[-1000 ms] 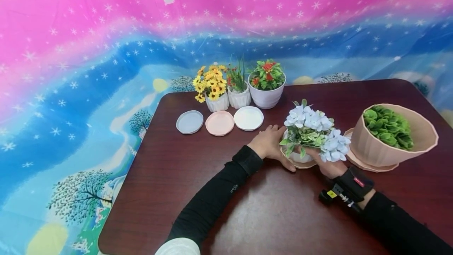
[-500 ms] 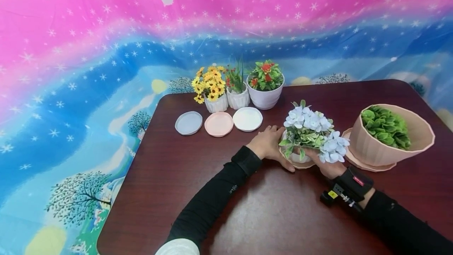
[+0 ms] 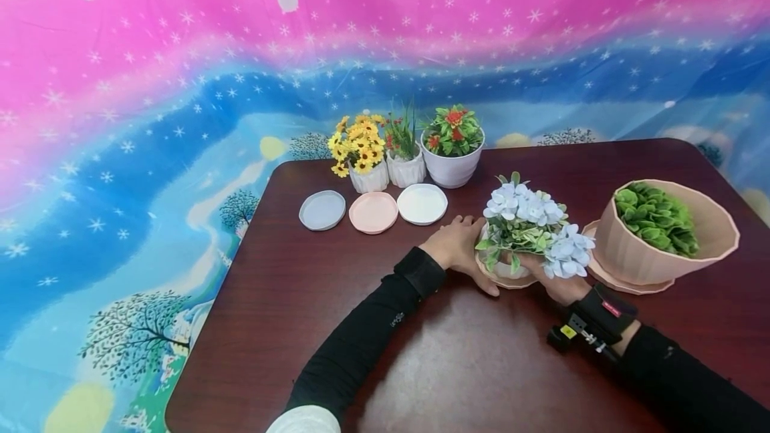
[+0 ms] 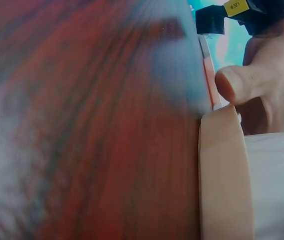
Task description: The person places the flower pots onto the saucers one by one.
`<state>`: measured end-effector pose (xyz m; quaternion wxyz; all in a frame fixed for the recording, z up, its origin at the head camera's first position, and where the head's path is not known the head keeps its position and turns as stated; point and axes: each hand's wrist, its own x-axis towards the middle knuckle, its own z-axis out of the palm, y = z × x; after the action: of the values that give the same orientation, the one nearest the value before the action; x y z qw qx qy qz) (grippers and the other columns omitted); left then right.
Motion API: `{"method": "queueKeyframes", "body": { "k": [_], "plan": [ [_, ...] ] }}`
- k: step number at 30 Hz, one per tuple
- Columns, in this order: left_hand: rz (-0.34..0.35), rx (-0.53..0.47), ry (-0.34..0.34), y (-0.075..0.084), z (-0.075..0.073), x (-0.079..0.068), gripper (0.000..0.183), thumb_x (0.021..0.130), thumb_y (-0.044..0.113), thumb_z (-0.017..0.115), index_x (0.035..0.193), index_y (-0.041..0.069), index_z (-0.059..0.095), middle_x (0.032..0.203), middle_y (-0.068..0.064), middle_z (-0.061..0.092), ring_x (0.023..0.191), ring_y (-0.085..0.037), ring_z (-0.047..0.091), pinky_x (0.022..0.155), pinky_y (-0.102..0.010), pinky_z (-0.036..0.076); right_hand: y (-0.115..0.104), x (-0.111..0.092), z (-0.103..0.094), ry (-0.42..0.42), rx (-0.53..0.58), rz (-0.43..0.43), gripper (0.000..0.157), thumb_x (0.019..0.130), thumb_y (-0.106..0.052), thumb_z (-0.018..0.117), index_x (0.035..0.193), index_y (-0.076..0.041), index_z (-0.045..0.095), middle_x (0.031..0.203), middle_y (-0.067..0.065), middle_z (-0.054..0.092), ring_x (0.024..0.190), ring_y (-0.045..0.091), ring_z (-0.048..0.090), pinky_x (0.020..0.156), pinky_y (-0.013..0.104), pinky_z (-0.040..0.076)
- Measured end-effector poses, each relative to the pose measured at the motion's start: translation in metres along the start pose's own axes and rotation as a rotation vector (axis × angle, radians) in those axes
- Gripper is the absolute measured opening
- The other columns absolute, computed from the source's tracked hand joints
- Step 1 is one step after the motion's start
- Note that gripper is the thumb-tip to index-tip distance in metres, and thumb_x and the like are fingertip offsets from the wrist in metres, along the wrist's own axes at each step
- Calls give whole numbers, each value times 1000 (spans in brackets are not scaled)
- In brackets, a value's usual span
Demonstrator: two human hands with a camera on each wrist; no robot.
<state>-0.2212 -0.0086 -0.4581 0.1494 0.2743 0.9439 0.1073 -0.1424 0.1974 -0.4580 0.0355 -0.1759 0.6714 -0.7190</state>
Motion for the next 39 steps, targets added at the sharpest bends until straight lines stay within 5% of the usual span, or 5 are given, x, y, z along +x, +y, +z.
{"method": "queueKeyframes", "body": {
  "k": [3, 14, 24, 36, 39],
  "plan": [
    [-3, -10, -3, -6, 8, 10, 152, 42, 85, 93, 167, 25, 30, 163, -3, 43, 149, -23, 41, 116, -42, 44, -1, 1, -1, -4, -15, -3, 49, 101, 7, 61, 134, -29, 60, 130, -17, 60, 118, -2, 52, 97, 13, 41],
    [-4, -4, -26, 3, -4, -2, 160, 44, 80, 97, 171, 18, 22, 169, -7, 38, 156, -26, 34, 121, -49, 38, -1, -5, -9, 3, -72, 44, 49, 105, 3, 60, 135, -36, 56, 132, -23, 57, 121, -7, 49, 97, 10, 39],
    [-14, -23, -13, -13, 21, 19, 170, 38, 88, 92, 173, 20, 14, 174, -6, 29, 161, -25, 24, 125, -54, 31, -2, -5, -11, -11, -95, 47, 47, 107, -1, 60, 135, -38, 54, 132, -25, 56, 122, -9, 48, 97, 10, 39],
    [-39, -6, -40, 13, -18, -18, 160, 48, 76, 98, 173, 16, 18, 174, -8, 28, 161, -28, 24, 125, -54, 31, -8, -9, -26, 82, -336, -46, 61, 101, 3, 66, 147, -32, 47, 137, -29, 50, 125, -12, 43, 101, 8, 33],
    [-52, 3, -47, 11, -14, -14, 163, 46, 78, 97, 173, 18, 16, 175, -7, 27, 162, -26, 22, 126, -53, 30, -8, -11, -32, 100, -312, -88, 66, 99, 8, 66, 150, -31, 49, 141, -27, 52, 127, -10, 44, 103, 9, 32]
  ]
}}
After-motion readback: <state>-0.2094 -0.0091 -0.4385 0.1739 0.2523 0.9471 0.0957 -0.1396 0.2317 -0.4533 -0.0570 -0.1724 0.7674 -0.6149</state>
